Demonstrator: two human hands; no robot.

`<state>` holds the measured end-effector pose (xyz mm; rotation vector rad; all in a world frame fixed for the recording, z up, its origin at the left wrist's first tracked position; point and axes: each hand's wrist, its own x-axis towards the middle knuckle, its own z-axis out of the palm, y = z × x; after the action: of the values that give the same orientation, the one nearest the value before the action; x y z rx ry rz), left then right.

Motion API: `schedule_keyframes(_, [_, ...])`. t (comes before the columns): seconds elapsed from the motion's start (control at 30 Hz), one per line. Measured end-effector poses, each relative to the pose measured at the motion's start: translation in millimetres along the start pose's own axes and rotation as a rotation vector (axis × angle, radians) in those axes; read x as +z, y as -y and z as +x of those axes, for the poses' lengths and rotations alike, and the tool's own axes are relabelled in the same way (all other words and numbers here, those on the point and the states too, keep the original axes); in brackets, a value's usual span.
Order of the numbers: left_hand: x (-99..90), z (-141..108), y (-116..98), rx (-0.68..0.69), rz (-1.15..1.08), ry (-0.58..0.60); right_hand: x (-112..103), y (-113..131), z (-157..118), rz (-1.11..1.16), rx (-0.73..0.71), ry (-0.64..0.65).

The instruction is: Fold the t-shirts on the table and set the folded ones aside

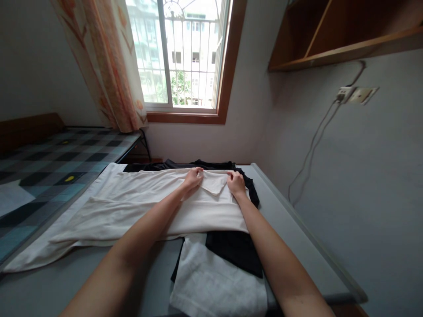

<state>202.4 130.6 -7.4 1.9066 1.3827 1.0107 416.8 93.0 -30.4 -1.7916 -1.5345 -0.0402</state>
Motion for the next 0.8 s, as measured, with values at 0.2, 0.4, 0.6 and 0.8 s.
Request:
schedule_keyframes(0.2, [-9.1, -4.3, 5.2, 0.044, 0.021, 0.006, -0.1, 2.1, -1.5, -0.085, 0.003, 0.029])
schedule_keyframes(0.4, [-7.5, -18.7, 4.2, 0.105, 0.212, -0.110, -3.3, 7.3, -6.0, -0.114, -0.029, -0.082])
schedule_keyframes(0.6, [-2.1, -35.5, -1.6, 0.343, 0.538, 0.009, -12.0, 28.5, -14.7, -0.144, -0.352, 0.083])
schedule_keyframes(0.8, [-0.5, -37.0, 1.2, 0.328, 0.681, 0.136, -11.6, 38.4, -20.0, -0.294, -0.424, 0.466])
